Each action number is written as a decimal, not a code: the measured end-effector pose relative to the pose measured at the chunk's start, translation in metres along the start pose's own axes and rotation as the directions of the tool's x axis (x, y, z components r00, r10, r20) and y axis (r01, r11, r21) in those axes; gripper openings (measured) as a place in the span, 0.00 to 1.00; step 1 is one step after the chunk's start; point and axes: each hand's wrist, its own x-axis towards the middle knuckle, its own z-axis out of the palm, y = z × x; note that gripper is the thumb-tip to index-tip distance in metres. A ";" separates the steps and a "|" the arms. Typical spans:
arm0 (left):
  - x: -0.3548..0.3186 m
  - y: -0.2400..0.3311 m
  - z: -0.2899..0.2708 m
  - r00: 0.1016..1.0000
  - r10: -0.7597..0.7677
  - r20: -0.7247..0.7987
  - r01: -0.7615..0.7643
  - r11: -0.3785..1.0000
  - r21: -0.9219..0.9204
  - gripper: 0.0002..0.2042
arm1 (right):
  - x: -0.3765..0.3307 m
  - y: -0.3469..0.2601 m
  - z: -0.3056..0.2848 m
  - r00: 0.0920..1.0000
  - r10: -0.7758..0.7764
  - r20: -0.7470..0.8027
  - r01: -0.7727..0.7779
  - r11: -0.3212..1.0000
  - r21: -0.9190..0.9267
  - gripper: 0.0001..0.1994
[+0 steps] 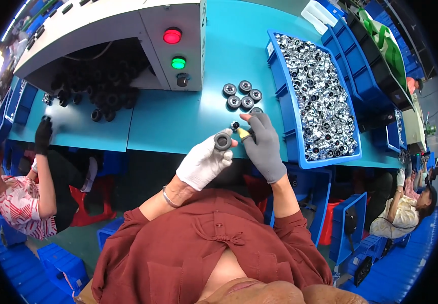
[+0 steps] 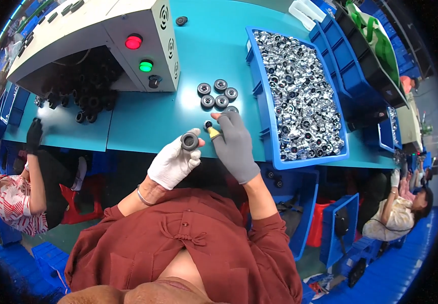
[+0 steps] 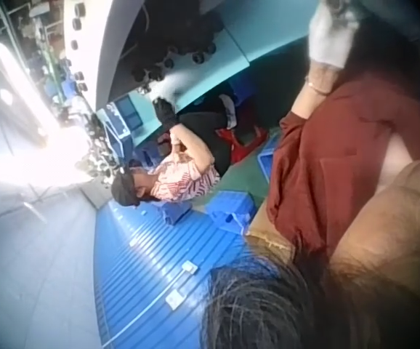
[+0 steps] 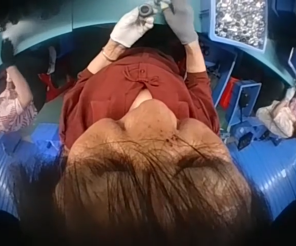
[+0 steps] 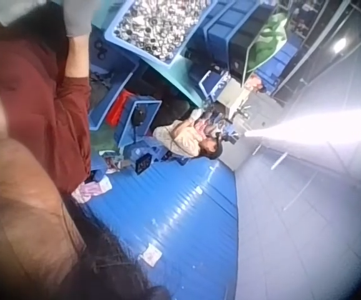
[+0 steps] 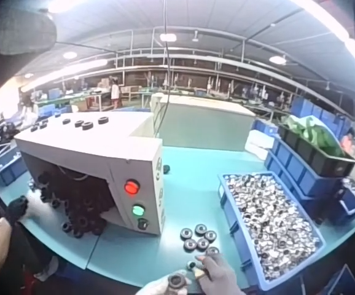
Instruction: Assembling small metal bearings into rubber housings at a factory workstation.
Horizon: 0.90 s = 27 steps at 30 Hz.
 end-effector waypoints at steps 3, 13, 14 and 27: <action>0.000 0.001 0.003 1.000 0.002 -0.009 -0.002 1.000 0.012 0.25 | 0.001 0.007 0.007 0.992 -0.069 0.102 0.096 0.952 -0.290 0.20; -0.002 0.003 -0.003 0.999 0.011 -0.045 -0.012 1.000 -0.023 0.24 | -0.006 0.011 0.003 0.998 -0.004 0.062 0.008 0.998 -0.067 0.17; -0.002 0.003 -0.002 0.999 0.008 -0.051 -0.009 1.000 -0.028 0.24 | -0.009 0.010 0.001 0.997 0.050 0.055 -0.054 0.997 0.058 0.18; -0.004 -0.013 0.022 0.907 0.405 -0.115 -0.149 0.565 0.812 0.24 | -0.047 -0.013 -0.014 0.870 0.415 0.266 -0.471 0.539 0.698 0.18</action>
